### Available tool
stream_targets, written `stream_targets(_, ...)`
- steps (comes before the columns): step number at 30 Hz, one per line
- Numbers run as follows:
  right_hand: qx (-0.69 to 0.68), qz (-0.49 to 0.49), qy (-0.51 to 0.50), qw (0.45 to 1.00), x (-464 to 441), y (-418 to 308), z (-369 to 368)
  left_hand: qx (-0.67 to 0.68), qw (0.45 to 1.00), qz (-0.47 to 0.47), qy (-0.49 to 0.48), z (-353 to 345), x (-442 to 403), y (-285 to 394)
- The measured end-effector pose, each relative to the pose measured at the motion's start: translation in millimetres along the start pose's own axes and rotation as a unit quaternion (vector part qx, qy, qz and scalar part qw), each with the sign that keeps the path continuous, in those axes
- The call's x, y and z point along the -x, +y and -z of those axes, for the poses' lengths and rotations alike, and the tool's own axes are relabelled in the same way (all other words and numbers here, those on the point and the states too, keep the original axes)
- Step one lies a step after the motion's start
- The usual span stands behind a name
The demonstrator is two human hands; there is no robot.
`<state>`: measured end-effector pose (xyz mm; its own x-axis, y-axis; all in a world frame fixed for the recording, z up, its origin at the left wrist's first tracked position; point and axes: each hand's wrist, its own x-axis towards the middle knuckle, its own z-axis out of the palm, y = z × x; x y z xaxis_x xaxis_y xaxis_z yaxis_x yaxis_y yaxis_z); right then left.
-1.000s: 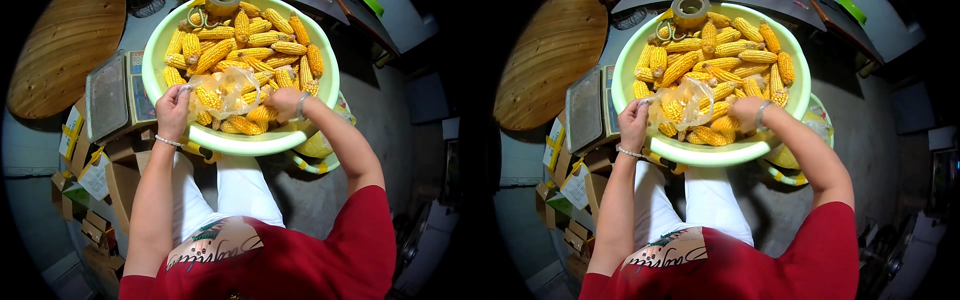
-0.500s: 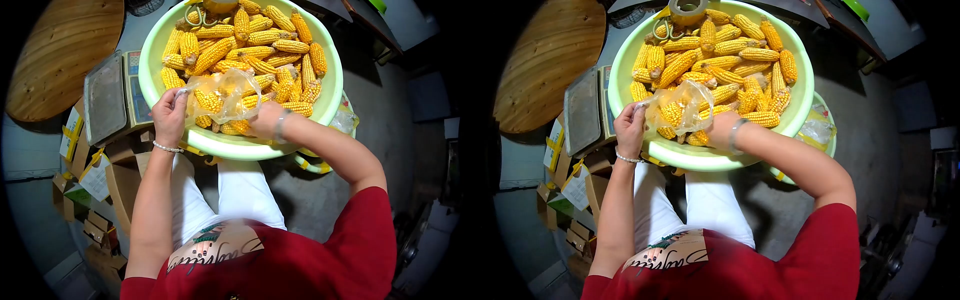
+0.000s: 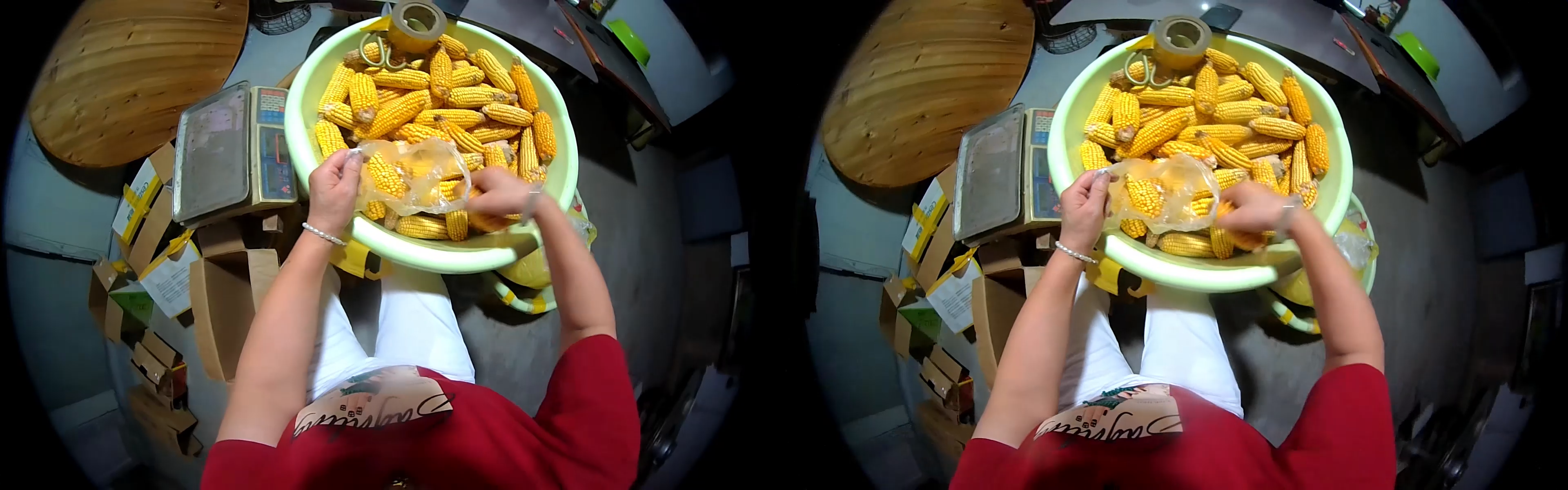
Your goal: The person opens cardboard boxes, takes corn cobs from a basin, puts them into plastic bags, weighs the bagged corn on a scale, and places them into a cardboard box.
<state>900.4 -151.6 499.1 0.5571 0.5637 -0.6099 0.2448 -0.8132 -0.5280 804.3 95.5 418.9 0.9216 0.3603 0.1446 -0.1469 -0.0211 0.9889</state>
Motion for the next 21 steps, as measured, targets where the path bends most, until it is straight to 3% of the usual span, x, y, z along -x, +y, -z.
stream_targets(1,-0.167,0.051,0.047,0.984,12.5,10.2,12.0,0.016,1.000,-0.001,0.006,0.7,-1.3,-0.4)
stream_targets(2,-0.305,0.181,0.093,0.930,14.7,20.8,20.2,0.032,0.999,-0.001,0.013,1.0,-1.4,-0.6)
stream_targets(3,-0.448,0.219,0.020,0.867,39.7,-5.1,32.1,0.048,0.999,0.000,0.019,0.6,-0.1,-1.4)
stream_targets(5,-0.322,0.302,0.035,0.897,41.3,-34.7,39.6,0.052,0.998,-0.005,0.018,-1.3,0.2,-2.3)
stream_targets(7,-0.296,0.314,-0.016,0.902,19.5,-73.5,15.7,0.063,0.998,0.014,0.018,0.0,0.5,1.9)
stream_targets(9,-0.171,0.178,-0.111,0.963,-0.4,-106.3,-3.2,0.020,0.999,0.017,0.030,1.5,1.3,6.7)
stream_targets(11,-0.059,0.191,-0.059,0.978,-33.5,-112.4,-28.4,0.046,0.991,-0.104,0.069,-1.6,-6.2,-12.1)
stream_targets(13,-0.113,0.228,-0.037,0.966,-60.0,-101.1,-25.1,0.068,0.996,-0.032,0.046,1.2,-3.0,2.6)
stream_targets(15,-0.197,0.184,-0.004,0.963,-69.5,-94.5,-19.5,0.080,0.996,0.002,0.034,3.5,0.0,6.1)
stream_targets(21,-0.003,0.134,0.165,0.977,-100.3,-63.9,-22.5,0.091,0.995,0.025,0.018,3.2,1.2,7.8)
